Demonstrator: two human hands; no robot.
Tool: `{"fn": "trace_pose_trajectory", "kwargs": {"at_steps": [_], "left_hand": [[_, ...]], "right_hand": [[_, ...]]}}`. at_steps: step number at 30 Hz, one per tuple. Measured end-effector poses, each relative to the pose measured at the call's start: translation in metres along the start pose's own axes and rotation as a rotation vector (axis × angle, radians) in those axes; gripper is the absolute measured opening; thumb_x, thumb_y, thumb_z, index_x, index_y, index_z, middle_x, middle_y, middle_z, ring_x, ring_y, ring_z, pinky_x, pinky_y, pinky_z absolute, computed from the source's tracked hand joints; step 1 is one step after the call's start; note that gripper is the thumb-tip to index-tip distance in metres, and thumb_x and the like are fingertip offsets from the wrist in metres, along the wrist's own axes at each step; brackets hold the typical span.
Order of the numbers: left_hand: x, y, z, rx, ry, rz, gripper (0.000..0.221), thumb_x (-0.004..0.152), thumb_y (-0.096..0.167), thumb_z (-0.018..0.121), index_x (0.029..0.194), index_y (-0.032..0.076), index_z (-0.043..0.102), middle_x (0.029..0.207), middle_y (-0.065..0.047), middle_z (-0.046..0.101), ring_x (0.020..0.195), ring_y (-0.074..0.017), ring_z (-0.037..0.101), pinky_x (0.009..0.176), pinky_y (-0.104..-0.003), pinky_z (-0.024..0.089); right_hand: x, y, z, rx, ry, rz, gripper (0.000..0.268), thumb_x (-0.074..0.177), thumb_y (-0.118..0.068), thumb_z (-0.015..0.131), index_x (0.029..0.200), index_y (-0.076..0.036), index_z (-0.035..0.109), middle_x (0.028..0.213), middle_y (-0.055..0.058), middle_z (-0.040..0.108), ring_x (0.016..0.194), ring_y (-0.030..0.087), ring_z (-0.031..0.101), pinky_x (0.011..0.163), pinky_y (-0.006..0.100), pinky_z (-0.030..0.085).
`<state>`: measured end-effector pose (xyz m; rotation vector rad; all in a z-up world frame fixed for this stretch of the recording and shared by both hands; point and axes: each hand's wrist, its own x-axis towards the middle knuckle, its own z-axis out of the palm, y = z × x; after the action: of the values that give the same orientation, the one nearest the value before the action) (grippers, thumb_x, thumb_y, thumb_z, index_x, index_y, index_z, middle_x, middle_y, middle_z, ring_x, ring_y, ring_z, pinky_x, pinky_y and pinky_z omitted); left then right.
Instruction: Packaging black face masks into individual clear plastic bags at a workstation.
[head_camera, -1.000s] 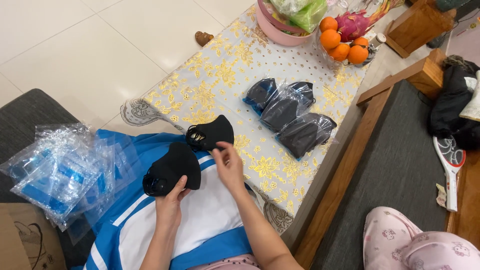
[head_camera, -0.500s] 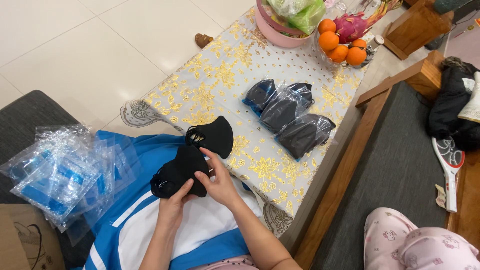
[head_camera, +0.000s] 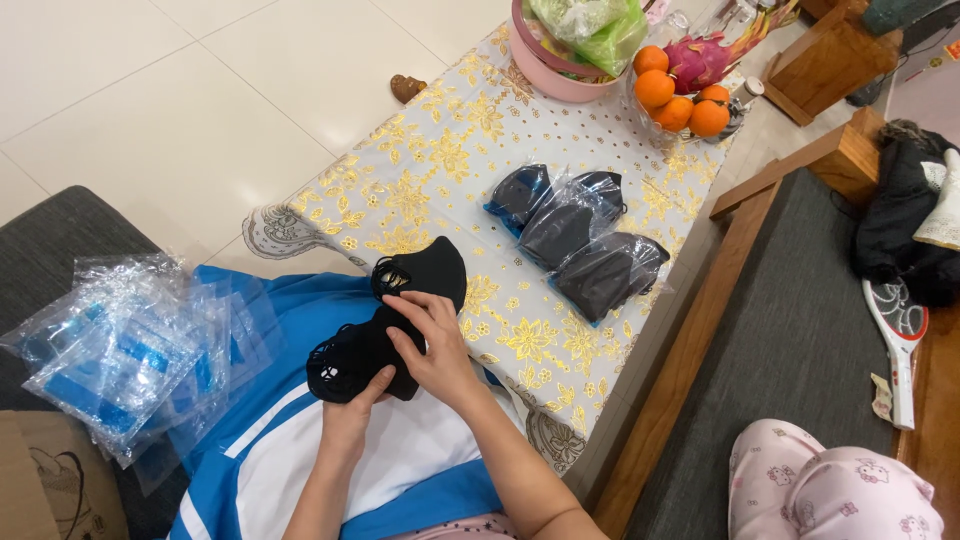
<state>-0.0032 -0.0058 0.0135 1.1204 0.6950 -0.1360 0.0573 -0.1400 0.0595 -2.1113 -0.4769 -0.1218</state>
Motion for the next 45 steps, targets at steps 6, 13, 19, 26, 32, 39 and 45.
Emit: {"fn": "trace_pose_trajectory", "kwargs": {"at_steps": [6,13,19,26,32,39,45], "left_hand": [[-0.001,0.002,0.000,-0.030,-0.022,0.007,0.062,0.075,0.011,0.079,0.135,0.007,0.064,0.126,-0.016,0.071,0.116,-0.0333,0.068,0.085,-0.049,0.061],[0.005,-0.003,-0.003,-0.091,-0.029,0.058,0.056,0.078,0.010,0.078,0.132,0.007,0.065,0.122,-0.016,0.072,0.110,-0.0316,0.069,0.081,-0.047,0.062],[0.007,-0.002,-0.005,-0.207,0.064,0.022,0.052,0.080,0.009,0.076,0.131,0.008,0.065,0.125,-0.013,0.069,0.115,-0.0276,0.066,0.084,-0.043,0.059],[0.023,-0.024,-0.013,-0.295,0.042,-0.005,0.032,0.080,0.003,0.081,0.111,0.007,0.074,0.108,-0.009,0.075,0.096,-0.0213,0.070,0.074,-0.035,0.059],[0.016,-0.015,-0.006,-0.219,0.130,0.037,0.047,0.071,0.002,0.093,0.113,-0.001,0.070,0.100,-0.010,0.071,0.083,-0.0252,0.070,0.076,-0.049,0.063],[0.014,-0.011,-0.008,-0.247,0.173,0.042,0.046,0.075,0.004,0.091,0.116,0.004,0.071,0.103,-0.005,0.071,0.085,-0.0213,0.070,0.079,-0.043,0.063],[0.007,0.005,-0.004,-0.279,0.231,0.024,0.041,0.073,0.005,0.092,0.109,0.007,0.073,0.098,-0.004,0.073,0.082,-0.0188,0.071,0.081,-0.043,0.063]], "right_hand": [[0.004,-0.014,-0.001,-0.073,0.164,-0.197,0.009,0.100,-0.010,0.066,0.107,-0.010,0.071,0.114,0.012,0.060,0.114,0.031,0.051,0.091,0.039,0.051],[-0.006,-0.008,0.008,-0.059,0.159,-0.177,0.007,0.099,-0.012,0.069,0.103,-0.007,0.071,0.094,0.007,0.069,0.089,0.025,0.056,0.082,0.036,0.046],[-0.027,0.007,0.026,-0.007,0.142,-0.163,0.010,0.099,-0.008,0.067,0.107,-0.004,0.070,0.091,0.008,0.070,0.080,0.026,0.059,0.076,0.037,0.046],[-0.034,0.013,0.028,-0.026,0.141,-0.169,0.013,0.098,-0.005,0.067,0.109,-0.002,0.071,0.090,0.011,0.071,0.077,0.026,0.063,0.071,0.036,0.050],[-0.031,0.056,0.039,0.205,0.211,0.054,0.016,0.094,-0.008,0.075,0.109,-0.006,0.074,0.075,0.010,0.073,0.066,0.020,0.065,0.059,0.035,0.054],[-0.010,0.116,0.033,0.752,0.343,0.495,0.014,0.096,-0.010,0.075,0.108,-0.007,0.070,0.076,0.003,0.071,0.057,0.012,0.065,0.044,0.021,0.055],[0.005,0.138,0.026,0.682,0.482,0.707,0.011,0.096,-0.007,0.070,0.105,-0.002,0.066,0.069,0.011,0.067,0.045,0.019,0.066,0.028,0.024,0.046]]}}
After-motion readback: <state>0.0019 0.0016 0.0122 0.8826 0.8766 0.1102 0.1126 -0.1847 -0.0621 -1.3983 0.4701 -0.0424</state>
